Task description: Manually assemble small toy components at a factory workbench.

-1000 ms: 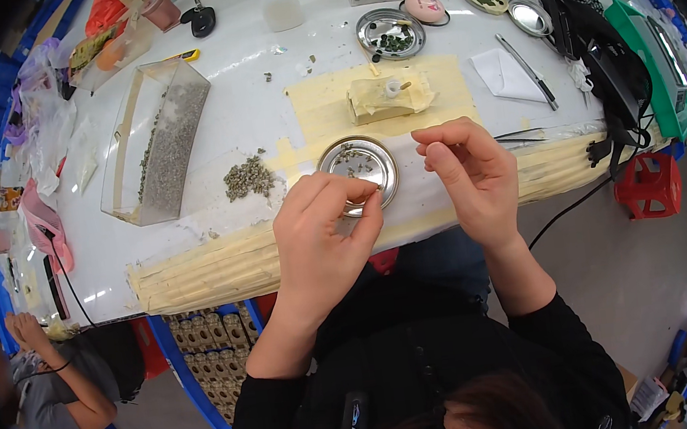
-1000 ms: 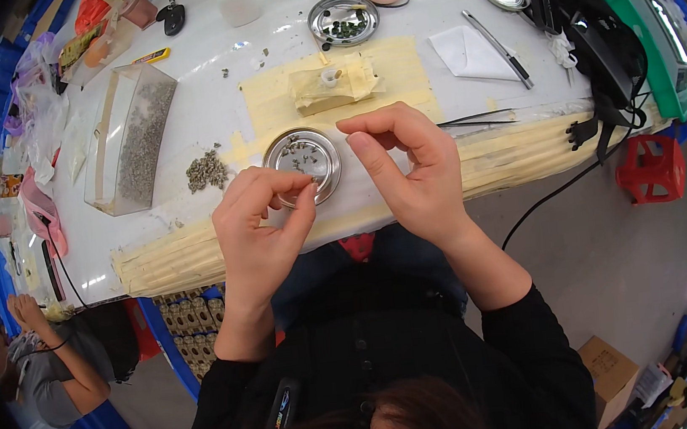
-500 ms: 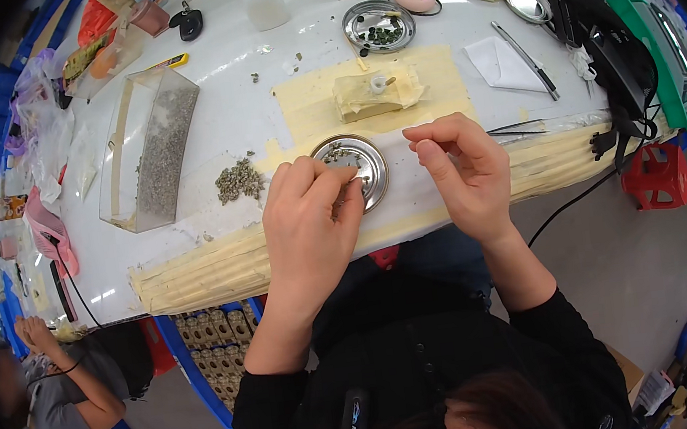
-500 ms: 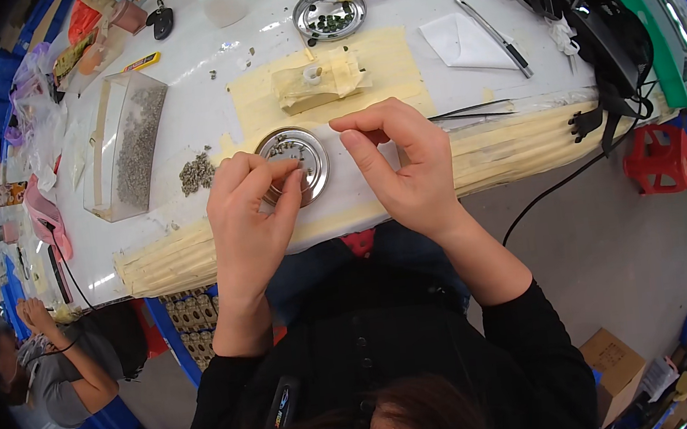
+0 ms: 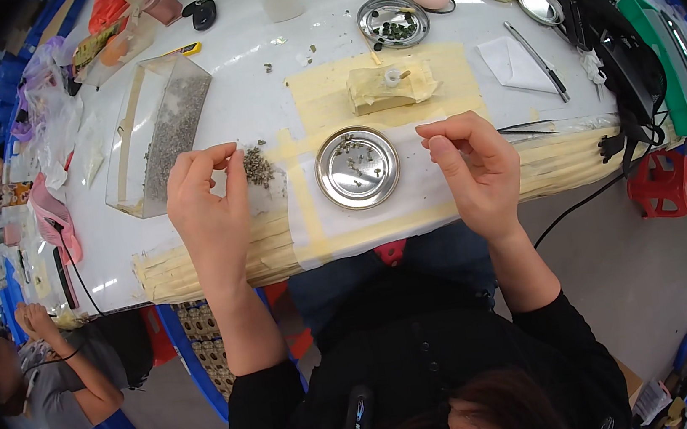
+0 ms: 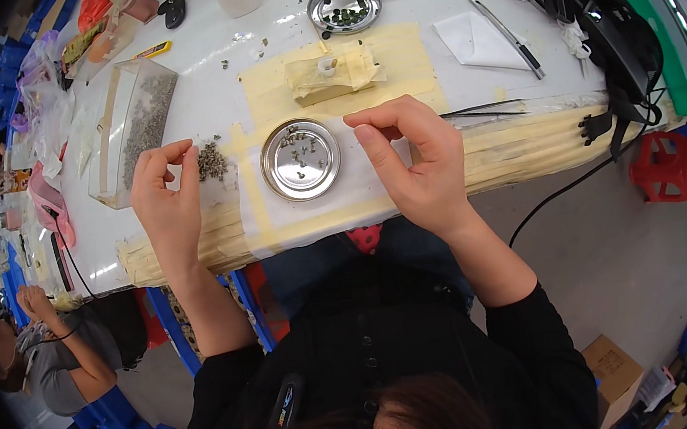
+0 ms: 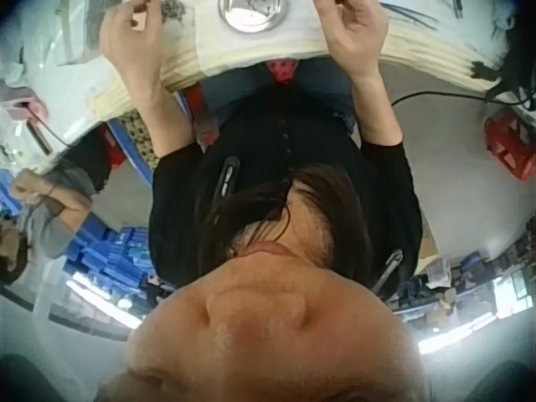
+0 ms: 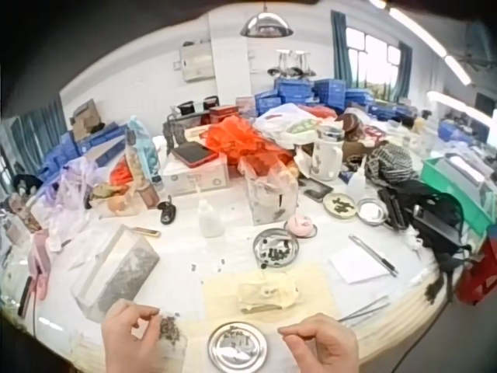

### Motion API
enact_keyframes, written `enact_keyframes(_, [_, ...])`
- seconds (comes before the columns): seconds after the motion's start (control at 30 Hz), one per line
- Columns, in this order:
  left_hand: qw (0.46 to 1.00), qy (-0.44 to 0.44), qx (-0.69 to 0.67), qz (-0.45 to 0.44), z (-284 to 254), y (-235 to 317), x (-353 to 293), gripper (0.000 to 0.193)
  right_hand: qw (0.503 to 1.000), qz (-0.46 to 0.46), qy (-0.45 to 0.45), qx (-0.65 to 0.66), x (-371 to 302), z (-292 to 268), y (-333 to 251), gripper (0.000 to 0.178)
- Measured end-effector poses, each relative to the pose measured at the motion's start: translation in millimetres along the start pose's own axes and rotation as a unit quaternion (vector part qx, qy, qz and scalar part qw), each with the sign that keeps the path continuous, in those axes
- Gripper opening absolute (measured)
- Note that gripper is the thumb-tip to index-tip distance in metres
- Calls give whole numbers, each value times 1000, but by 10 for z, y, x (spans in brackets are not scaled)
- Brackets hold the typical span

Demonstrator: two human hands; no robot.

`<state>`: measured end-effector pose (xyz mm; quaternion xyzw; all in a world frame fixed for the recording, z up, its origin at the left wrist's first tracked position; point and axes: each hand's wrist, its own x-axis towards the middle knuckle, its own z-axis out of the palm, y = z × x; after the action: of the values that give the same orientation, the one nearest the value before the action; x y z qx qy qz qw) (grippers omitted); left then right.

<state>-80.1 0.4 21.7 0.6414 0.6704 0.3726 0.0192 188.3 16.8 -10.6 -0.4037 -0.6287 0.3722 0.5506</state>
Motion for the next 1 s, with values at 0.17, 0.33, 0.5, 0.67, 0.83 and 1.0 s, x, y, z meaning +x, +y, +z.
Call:
enact_keyframes(0.17, [995, -29, 83, 51, 140, 19, 59, 9, 1000, -5, 8, -1, -16, 20, 5, 10])
enact_keyframes(0.33, [995, -36, 69, 64, 189, 16, 51, 7, 1000, -12, 3, -12, -17, 16, 8, 10])
enact_keyframes(0.5, [995, -11, -59, 78, 169, 81, 33, 5, 1000, -21, -7, -13, -25, 18, -21, 10])
enact_keyframes(0.67, [902, -108, -410, -82, 81, 379, -217, 5, 996, -54, -71, -11, -57, 80, -268, 11])
enact_keyframes(0.83, [794, -192, -563, -127, 111, 555, -345, 7, 990, -118, -67, -40, -46, 213, -437, 20])
enact_keyframes(1.0, [769, -194, -594, -137, 127, 605, -390, 7, 983, -166, -60, -58, -54, 249, -409, 20])
